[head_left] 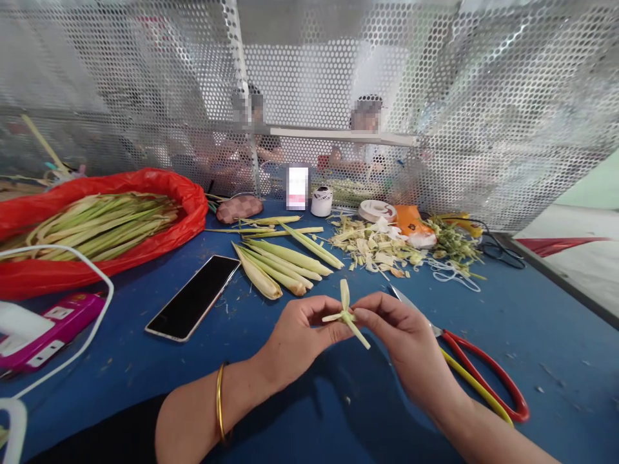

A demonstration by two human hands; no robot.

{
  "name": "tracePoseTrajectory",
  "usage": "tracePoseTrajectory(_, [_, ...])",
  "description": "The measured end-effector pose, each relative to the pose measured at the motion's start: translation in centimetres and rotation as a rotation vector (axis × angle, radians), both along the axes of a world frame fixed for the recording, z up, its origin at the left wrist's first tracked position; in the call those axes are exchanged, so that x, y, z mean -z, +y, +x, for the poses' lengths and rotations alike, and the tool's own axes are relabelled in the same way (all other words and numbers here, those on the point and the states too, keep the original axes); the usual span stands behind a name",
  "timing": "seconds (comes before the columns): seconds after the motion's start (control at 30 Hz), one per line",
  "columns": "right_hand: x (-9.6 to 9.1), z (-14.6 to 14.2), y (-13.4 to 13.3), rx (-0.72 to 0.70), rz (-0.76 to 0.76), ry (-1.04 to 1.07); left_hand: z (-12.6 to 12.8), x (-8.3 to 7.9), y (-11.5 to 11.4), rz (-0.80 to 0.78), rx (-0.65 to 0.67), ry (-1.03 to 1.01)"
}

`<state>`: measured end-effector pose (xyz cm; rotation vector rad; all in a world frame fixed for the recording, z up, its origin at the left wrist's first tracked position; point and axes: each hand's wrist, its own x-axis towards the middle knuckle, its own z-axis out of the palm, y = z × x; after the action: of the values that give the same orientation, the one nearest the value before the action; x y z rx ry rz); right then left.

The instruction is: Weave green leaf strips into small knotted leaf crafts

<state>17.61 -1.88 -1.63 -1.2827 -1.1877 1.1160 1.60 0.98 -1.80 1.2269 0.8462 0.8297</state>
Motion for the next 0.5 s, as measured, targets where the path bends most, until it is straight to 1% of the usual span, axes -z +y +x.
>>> tracePoseTrajectory(0.17, [-0.24,0.32,-0.05,0.012,0.064,-0.175,-0.14,-0.18,0.20,0.046,0.031,0.042])
tracePoseTrajectory(0.33, [-0.41,0.61,-0.17,-0.020,0.099,-0.296,-0.41,-0.15,0.23,0.134,0.039,0.161])
tracePoseTrajectory(0.43, [-0.39,0.83,0.08,-0.025,0.096,-0.315,-0.55,0.02,0.28,0.140,0.058,0.187])
tracePoseTrajectory(0.5, [-0.34,0.95,0.37,-0.047,0.075,-0.285,-0.57,0.04,0.29,0.147,0.073,0.194])
